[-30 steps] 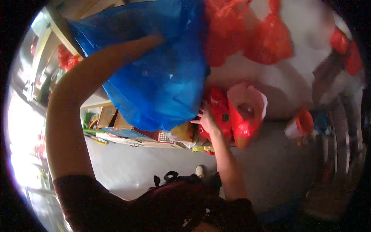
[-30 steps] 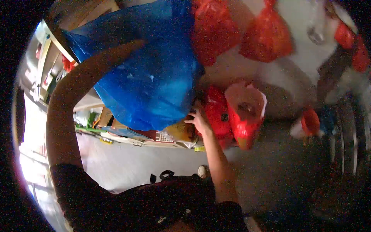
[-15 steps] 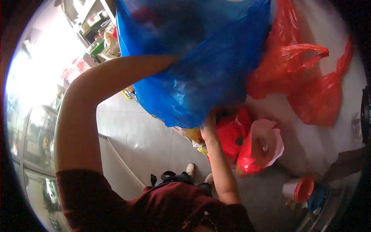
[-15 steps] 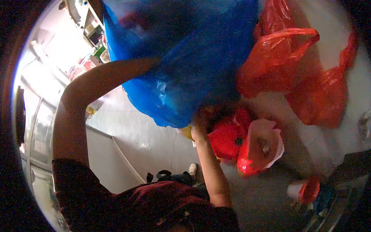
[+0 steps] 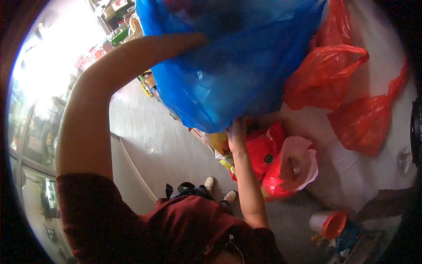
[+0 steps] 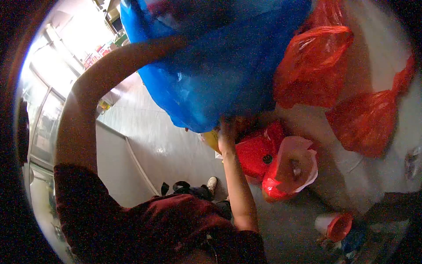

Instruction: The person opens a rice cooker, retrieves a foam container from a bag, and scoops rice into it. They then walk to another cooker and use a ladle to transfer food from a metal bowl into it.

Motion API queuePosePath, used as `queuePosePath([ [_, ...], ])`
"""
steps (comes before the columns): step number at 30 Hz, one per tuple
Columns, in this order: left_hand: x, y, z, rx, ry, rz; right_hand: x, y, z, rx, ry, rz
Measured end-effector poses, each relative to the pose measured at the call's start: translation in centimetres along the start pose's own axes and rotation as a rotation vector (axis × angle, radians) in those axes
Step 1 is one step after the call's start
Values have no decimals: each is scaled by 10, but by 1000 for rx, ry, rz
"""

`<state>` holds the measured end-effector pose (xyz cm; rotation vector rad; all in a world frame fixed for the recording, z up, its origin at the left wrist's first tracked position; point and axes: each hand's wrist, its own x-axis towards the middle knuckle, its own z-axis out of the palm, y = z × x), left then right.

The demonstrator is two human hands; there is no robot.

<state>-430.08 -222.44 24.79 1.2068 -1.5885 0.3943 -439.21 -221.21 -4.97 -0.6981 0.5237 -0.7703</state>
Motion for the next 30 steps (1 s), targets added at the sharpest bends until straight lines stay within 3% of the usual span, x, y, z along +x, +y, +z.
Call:
queuePosePath([
  [4,-5,9,-24,-57,126,-51,1,7,-13,12,-17,8],
  [6,15,8,-7,-86,200,-58,2,27,-38,-339,-39,-237],
  [7,31,-7,-21,-98,239,-58,7,43,-59,-392,-36,-251],
  [10,29,-28,-129,-122,366,-56,-14,41,-80,-457,-58,-313],
  [12,0,-35,-230,-132,461,-68,-44,31,-62,-227,294,-132],
  [13,-40,10,-221,-137,508,-73,-50,43,-66,-241,271,-133],
  [14,-67,48,-193,-143,558,-82,-57,58,-73,-364,192,-128],
  [16,-85,54,-220,-147,660,-108,-68,73,-57,-535,9,-100],
  [19,-159,8,-252,-109,904,-277,-68,113,-1,-560,-272,6],
  [21,-228,-39,-271,-106,1140,-430,-59,130,56,-712,-641,-17],
  [22,-254,-59,-277,395,872,-490,-53,139,85,-725,-675,-4],
  [24,-297,-95,-300,-55,880,-609,-33,163,145,-540,-815,-101],
  [26,-368,-150,-348,-248,753,-752,-6,194,192,-448,-867,-99],
  [28,-383,-169,-368,-67,827,-794,17,218,244,-339,-908,-42],
  [29,-391,-178,-386,398,670,-798,27,232,265,-418,-870,-97],
  [30,-401,-188,-406,398,672,-812,38,245,287,-493,-833,-158],
])
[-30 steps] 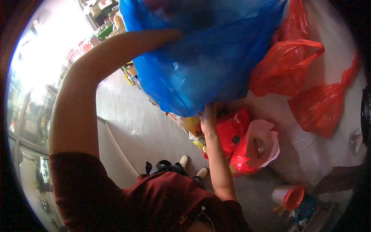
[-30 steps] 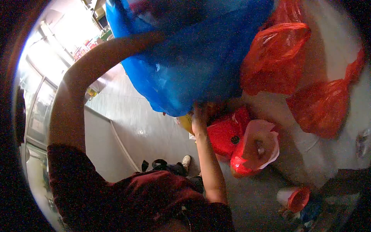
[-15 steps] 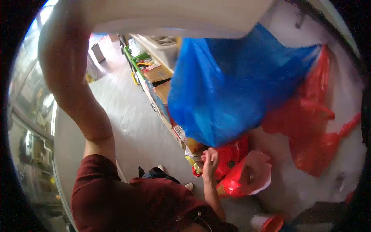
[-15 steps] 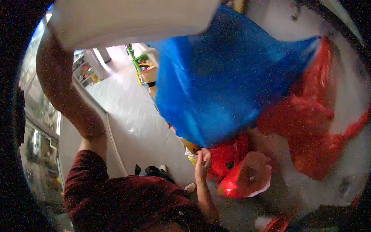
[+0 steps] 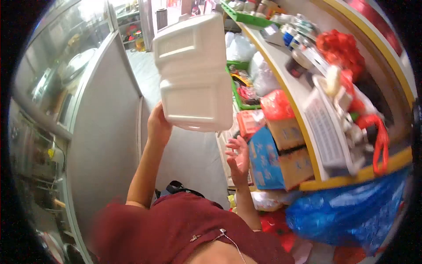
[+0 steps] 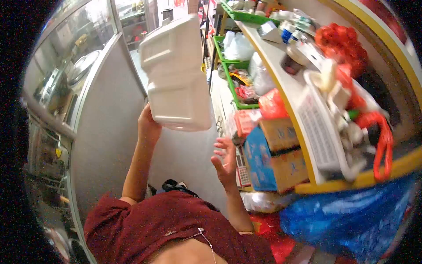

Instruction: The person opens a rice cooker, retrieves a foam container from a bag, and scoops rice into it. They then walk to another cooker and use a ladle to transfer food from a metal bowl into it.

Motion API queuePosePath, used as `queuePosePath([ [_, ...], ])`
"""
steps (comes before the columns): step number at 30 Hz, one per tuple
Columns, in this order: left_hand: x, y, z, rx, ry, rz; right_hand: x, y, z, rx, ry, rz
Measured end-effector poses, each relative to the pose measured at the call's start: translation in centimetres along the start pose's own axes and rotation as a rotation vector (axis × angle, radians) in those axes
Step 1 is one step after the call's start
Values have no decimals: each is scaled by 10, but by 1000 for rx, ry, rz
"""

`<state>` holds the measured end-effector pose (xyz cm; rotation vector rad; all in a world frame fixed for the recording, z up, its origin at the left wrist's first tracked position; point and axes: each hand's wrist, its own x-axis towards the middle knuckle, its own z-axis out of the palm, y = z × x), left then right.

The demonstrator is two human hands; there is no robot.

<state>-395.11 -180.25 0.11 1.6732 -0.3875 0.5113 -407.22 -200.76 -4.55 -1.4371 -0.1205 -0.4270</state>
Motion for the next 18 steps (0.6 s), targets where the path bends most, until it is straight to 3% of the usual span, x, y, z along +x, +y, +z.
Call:
queuePosePath([
  [2,19,-32,-27,-593,212,-416,39,9,20,-124,42,48],
  [4,33,-56,-15,-112,23,-91,75,20,44,-254,104,106],
  [7,54,-78,38,425,-293,341,133,53,67,-124,58,157],
  [8,55,-99,55,429,-413,360,149,77,70,3,78,131],
  [10,72,-126,77,379,-607,294,188,121,66,-60,304,207],
  [12,112,-154,83,313,-684,295,228,138,51,-4,421,529],
  [13,138,-171,81,354,-637,233,247,154,42,84,381,520],
  [16,230,-235,64,409,-211,-1,324,173,52,204,359,547],
  [17,250,-269,54,359,-144,-164,349,173,65,227,369,584],
  [18,269,-285,40,377,-130,-185,374,179,79,228,348,608],
])
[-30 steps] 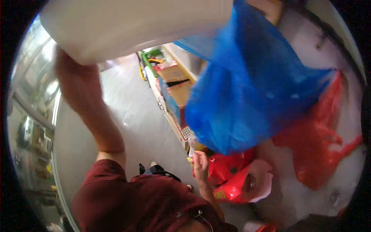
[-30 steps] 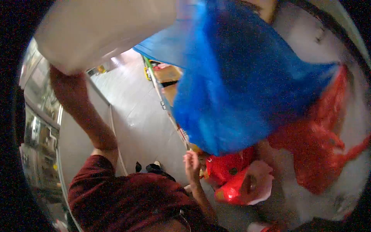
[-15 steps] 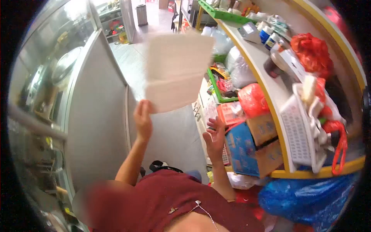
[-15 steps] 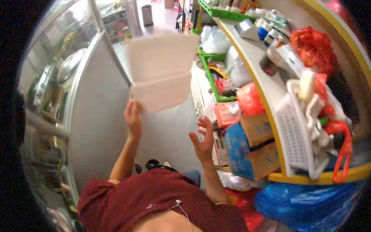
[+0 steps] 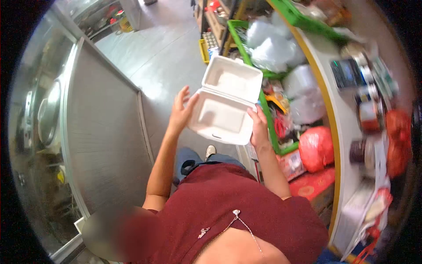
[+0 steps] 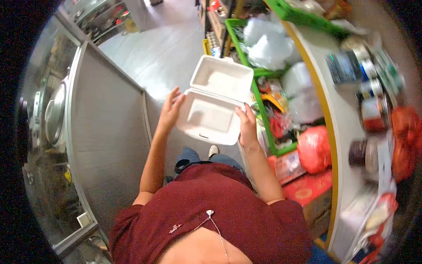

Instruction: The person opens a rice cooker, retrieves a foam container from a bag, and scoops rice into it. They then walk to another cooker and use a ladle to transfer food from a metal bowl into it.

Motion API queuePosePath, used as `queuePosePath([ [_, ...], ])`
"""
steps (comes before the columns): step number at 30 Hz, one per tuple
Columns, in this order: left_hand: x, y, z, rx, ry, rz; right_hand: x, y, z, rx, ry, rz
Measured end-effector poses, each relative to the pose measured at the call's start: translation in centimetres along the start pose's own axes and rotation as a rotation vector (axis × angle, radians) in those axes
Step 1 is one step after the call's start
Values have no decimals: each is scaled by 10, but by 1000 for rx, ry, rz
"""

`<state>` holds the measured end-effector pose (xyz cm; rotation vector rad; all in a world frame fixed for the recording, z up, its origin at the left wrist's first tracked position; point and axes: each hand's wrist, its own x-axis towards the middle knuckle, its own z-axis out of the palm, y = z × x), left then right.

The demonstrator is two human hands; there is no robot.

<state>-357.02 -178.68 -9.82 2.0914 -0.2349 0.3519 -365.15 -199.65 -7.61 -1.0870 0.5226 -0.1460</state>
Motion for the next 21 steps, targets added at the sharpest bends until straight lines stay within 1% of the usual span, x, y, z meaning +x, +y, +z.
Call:
queuePosePath([
  [2,43,-25,-16,-981,-379,-810,45,-10,49,-80,-100,-20],
  [3,63,-15,-31,-1041,-413,-823,70,-14,70,-130,-233,-6],
  [4,79,-26,-34,-1042,-363,-825,94,-12,85,-139,-276,11],
  [6,118,-60,-44,-1156,-280,-817,148,-2,122,-263,-337,-25],
  [7,143,-82,-46,-1236,-240,-786,176,0,143,-252,-417,18],
  [8,167,-103,-48,-1233,-208,-777,204,5,164,-253,-448,22],
  [10,224,-139,-57,-1133,-343,-766,251,13,204,-306,-435,-20],
  [11,257,-132,-66,-984,-279,-819,269,2,230,-282,-559,17],
  [12,288,-158,-61,-1090,-247,-825,300,7,242,-380,-566,16],
  [14,356,-202,-61,-1055,-364,-743,342,-10,277,-480,-630,22],
  [15,392,-206,-65,-989,-425,-696,374,-8,279,-445,-617,103],
  [16,429,-209,-68,-918,-487,-651,397,-18,289,-295,-620,135],
  [17,465,-207,-70,-901,-572,-646,423,-25,295,-182,-529,115],
  [18,498,-195,-79,-747,-685,-611,445,-39,296,-161,-526,174],
  [19,537,-204,-72,-648,-820,-528,481,-46,299,-108,-516,133],
  [20,574,-216,-62,-545,-953,-445,499,-70,322,-139,-630,26],
  [21,611,-229,-49,-526,-948,-427,531,-79,334,-167,-640,46],
])
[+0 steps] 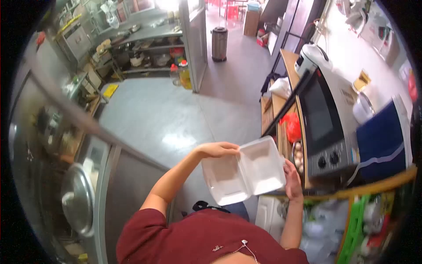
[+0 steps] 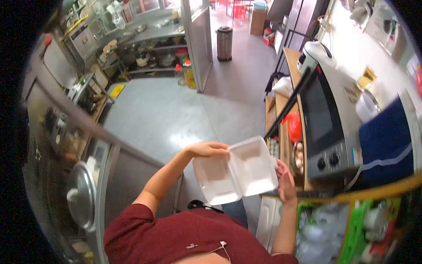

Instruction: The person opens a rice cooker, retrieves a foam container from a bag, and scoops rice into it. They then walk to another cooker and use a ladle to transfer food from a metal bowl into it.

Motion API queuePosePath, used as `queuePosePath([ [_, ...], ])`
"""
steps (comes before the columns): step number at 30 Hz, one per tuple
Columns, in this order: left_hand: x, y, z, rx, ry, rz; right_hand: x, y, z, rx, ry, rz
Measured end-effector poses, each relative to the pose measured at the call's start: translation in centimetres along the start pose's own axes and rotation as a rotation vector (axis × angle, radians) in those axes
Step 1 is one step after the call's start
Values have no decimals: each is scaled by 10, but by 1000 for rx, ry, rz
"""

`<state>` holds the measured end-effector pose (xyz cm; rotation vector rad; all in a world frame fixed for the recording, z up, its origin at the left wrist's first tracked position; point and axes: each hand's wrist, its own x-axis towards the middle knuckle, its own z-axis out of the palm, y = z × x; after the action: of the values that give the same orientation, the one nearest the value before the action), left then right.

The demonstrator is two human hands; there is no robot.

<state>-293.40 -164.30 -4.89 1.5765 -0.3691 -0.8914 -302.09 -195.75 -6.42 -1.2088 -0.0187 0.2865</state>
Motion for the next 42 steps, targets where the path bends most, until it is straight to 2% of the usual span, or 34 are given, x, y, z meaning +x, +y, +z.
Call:
queuePosePath([
  [2,70,13,-45,338,-184,-5,66,-10,-31,-66,-55,56],
  [3,107,22,-67,346,-172,3,104,-18,-36,-72,-66,46],
  [5,165,40,-105,345,-463,-50,171,-32,-44,-100,-158,92],
  [6,182,60,-123,491,-421,-37,210,-33,-55,-105,-238,134],
  [11,254,106,-248,631,-315,-41,407,-51,-48,-156,-400,152],
  [12,261,110,-278,604,-243,-47,447,-54,-45,-139,-461,195],
  [15,281,124,-359,570,-42,-104,573,-56,-37,-186,-466,310],
  [17,298,130,-430,608,122,-91,652,-57,-39,-271,-458,308],
  [19,318,124,-517,377,490,82,728,-61,-37,-141,-325,364],
  [20,328,127,-557,391,486,81,771,-46,-55,-91,-276,310],
  [21,344,134,-599,229,791,126,808,-52,-61,-89,-275,289],
  [22,361,136,-627,33,1084,158,833,-57,-68,124,-106,274],
  [23,387,140,-651,22,1077,157,856,-65,-78,330,66,259],
  [24,416,146,-672,-37,1155,155,886,-68,-95,425,176,212],
  [25,447,151,-696,-88,1237,155,912,-73,-115,422,179,212],
  [26,489,134,-722,-225,1106,199,937,-80,-128,471,251,138],
  [28,567,149,-729,-287,769,122,988,-92,-148,553,317,34],
  [30,649,157,-742,-196,527,-88,1048,-101,-167,547,358,-64],
  [32,704,179,-748,-141,388,-98,1113,-114,-178,576,406,-60],
  [33,735,176,-761,-162,391,-109,1142,-118,-184,603,462,-34],
  [34,765,170,-774,-271,355,-97,1176,-122,-193,587,429,-37],
  [37,834,205,-838,-447,349,-36,1281,-155,-184,565,362,-17],
  [39,863,218,-878,-796,493,36,1348,-172,-170,522,333,20],
  [40,878,222,-902,-874,614,-8,1384,-176,-162,536,256,58],
  [41,890,224,-922,-955,646,130,1415,-178,-156,543,184,103],
  [42,901,226,-944,-959,746,162,1447,-180,-147,511,168,123],
])
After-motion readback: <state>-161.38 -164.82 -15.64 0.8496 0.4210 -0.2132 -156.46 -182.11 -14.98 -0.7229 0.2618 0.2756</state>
